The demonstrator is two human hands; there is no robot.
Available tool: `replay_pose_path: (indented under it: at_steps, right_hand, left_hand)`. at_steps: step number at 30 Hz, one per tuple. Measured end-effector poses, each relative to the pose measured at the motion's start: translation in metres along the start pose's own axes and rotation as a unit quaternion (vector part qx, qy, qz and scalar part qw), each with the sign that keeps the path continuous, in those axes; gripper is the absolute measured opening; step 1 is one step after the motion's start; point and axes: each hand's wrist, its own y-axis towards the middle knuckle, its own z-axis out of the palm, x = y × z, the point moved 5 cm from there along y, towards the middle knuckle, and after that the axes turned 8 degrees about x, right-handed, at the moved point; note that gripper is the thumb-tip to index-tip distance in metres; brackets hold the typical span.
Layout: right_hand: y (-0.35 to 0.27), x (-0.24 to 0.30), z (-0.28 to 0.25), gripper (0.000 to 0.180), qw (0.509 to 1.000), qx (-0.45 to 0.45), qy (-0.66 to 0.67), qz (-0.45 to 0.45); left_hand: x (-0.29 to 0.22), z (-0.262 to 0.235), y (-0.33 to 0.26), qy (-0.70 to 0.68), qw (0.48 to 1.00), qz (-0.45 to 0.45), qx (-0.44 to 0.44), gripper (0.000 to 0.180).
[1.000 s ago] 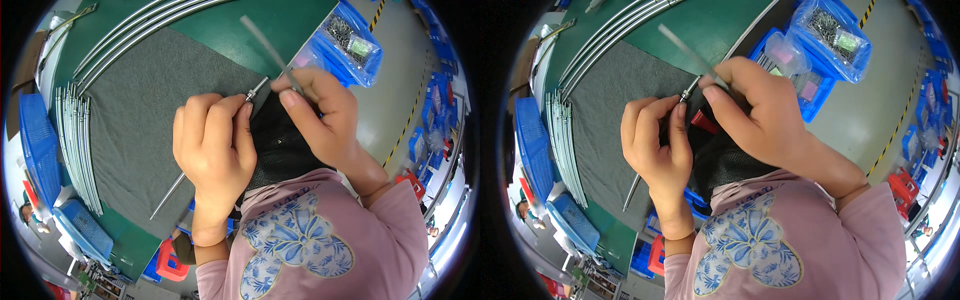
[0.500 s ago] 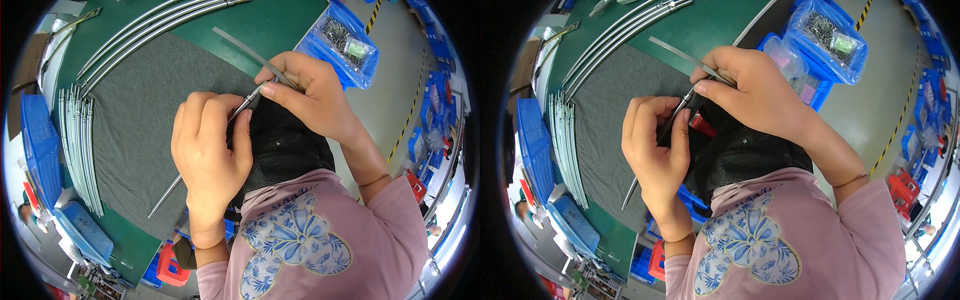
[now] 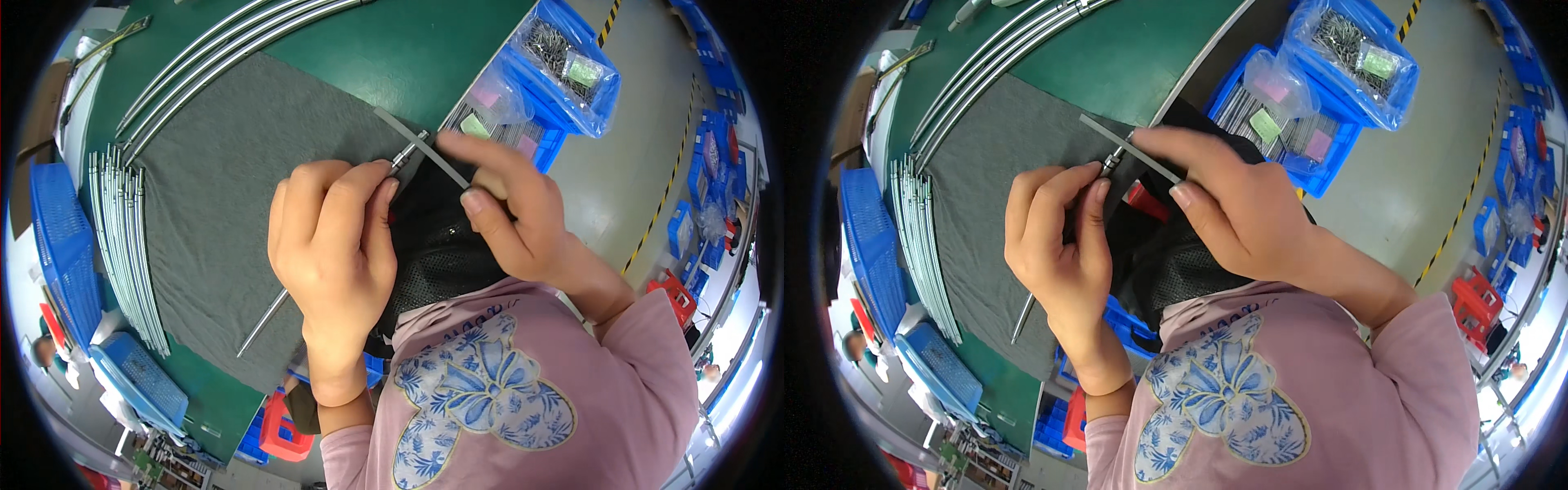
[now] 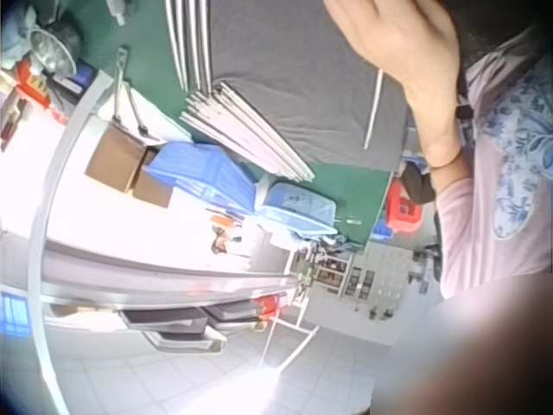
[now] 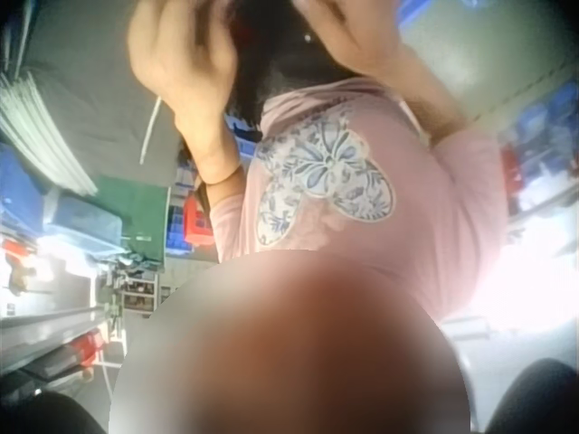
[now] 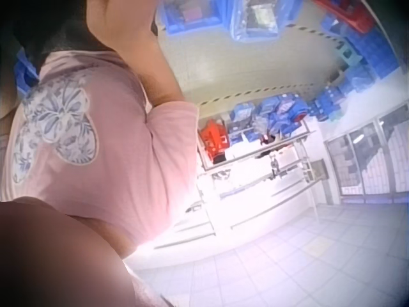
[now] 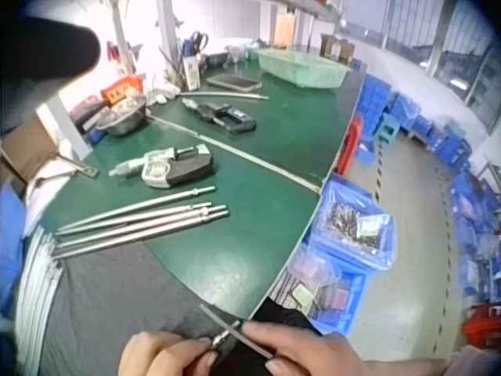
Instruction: The recorder is using a small file to deburr or smooth the ends of metal rods at a hardware manufacturing workbench.
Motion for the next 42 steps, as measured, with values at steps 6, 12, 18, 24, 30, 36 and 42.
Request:
replay_pose_path:
  at_steps: [6, 12, 18, 24, 30, 36, 42]
  right_hand:
    - [-0.001, 0.003, 0.006, 0.038, 0.999, 0.016, -0.030, -0.004]
    - [-0.004, -0.002, 0.011, 0.039, 0.996, -0.029, -0.042, -0.073]
    - [-0.011, 0.009, 0.014, 0.051, 0.975, 0.016, -0.218, -0.026]
    - [0.006, 0.018, 0.014, 0.055, 0.967, -0.011, -0.246, -0.062]
    - [0.001, 0.019, 0.008, 0.054, 0.972, 0.009, -0.232, -0.040]
    - [-0.011, 0.012, 0.012, 0.054, 0.960, 0.054, -0.273, -0.015]
    - [0.001, 0.003, 0.022, 0.057, 0.951, -0.086, -0.275, -0.113]
  left_hand:
    - [0.000, -0.001, -0.001, 0.035, 0.999, 0.019, -0.018, 0.018]
    - [-0.002, 0.000, -0.003, 0.042, 0.999, 0.021, -0.027, 0.019]
    - [0.000, 0.002, -0.001, 0.030, 0.998, 0.029, -0.036, 0.019]
    - [-0.001, 0.002, 0.000, 0.026, 0.996, 0.059, -0.055, 0.019]
    - [-0.003, 0.003, 0.001, 0.019, 0.996, 0.061, -0.055, 0.017]
    - [0.000, 0.003, 0.001, 0.009, 0.997, 0.052, -0.057, 0.017]
    - [-0.001, 0.001, 0.001, 0.023, 0.997, 0.051, -0.047, 0.016]
